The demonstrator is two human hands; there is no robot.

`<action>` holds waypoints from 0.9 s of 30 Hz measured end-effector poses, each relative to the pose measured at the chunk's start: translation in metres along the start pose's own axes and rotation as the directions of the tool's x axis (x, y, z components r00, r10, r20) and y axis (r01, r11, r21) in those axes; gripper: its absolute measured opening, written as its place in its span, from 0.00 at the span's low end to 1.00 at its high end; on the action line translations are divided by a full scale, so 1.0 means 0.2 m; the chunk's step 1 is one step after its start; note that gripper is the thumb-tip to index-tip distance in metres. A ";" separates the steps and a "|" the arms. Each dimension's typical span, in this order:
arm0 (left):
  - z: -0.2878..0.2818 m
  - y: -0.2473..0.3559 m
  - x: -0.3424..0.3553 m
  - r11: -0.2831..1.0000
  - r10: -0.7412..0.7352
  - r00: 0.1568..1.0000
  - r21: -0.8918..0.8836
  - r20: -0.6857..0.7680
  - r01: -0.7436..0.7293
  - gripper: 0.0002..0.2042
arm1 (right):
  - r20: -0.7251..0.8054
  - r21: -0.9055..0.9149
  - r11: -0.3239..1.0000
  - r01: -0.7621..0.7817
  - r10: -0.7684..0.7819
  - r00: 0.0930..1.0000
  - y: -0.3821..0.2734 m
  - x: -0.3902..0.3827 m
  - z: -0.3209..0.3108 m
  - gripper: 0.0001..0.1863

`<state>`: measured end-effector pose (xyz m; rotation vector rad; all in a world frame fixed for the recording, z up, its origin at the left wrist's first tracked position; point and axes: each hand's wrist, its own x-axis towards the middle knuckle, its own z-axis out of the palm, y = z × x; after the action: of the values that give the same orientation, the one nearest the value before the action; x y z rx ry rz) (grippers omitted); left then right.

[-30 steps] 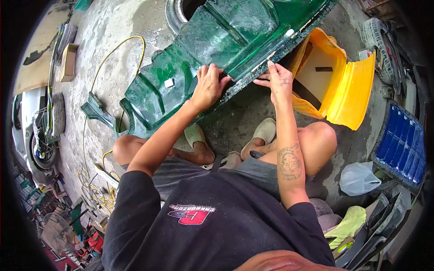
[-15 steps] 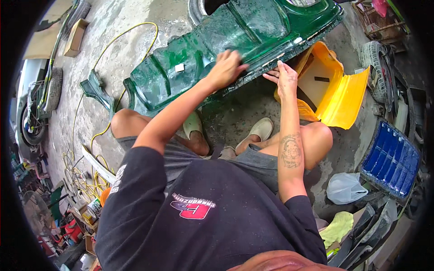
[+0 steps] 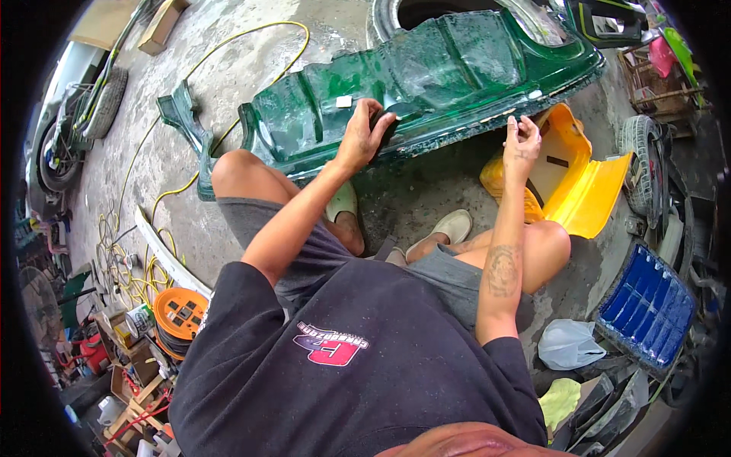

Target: The person applies a white substance and a black adhesive material to the edges and surface of a green car body panel while sitting on the floor.

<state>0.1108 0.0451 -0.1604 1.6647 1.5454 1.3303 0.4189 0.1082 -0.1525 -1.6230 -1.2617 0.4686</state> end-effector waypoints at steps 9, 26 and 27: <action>0.10 0.20 -0.16 0.035 -0.479 0.701 -0.786 0.529 0.617 0.14 | 0.769 0.458 0.822 -0.338 -0.176 0.614 -0.44 -0.35 0.10 0.20; -0.07 0.20 -0.11 0.474 -0.318 0.634 -0.461 0.705 0.750 0.24 | 0.773 0.333 0.895 -0.298 -0.077 0.630 -0.41 -0.26 0.05 0.10; -0.07 0.23 -0.10 0.463 -0.349 0.645 -0.474 0.679 0.749 0.23 | 0.784 0.323 0.889 -0.325 -0.059 0.618 -0.41 -0.26 0.04 0.10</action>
<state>0.1210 0.0116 -0.1221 0.7276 0.9008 0.8367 0.3503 0.0631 -0.0981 -1.1180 -1.4876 1.5879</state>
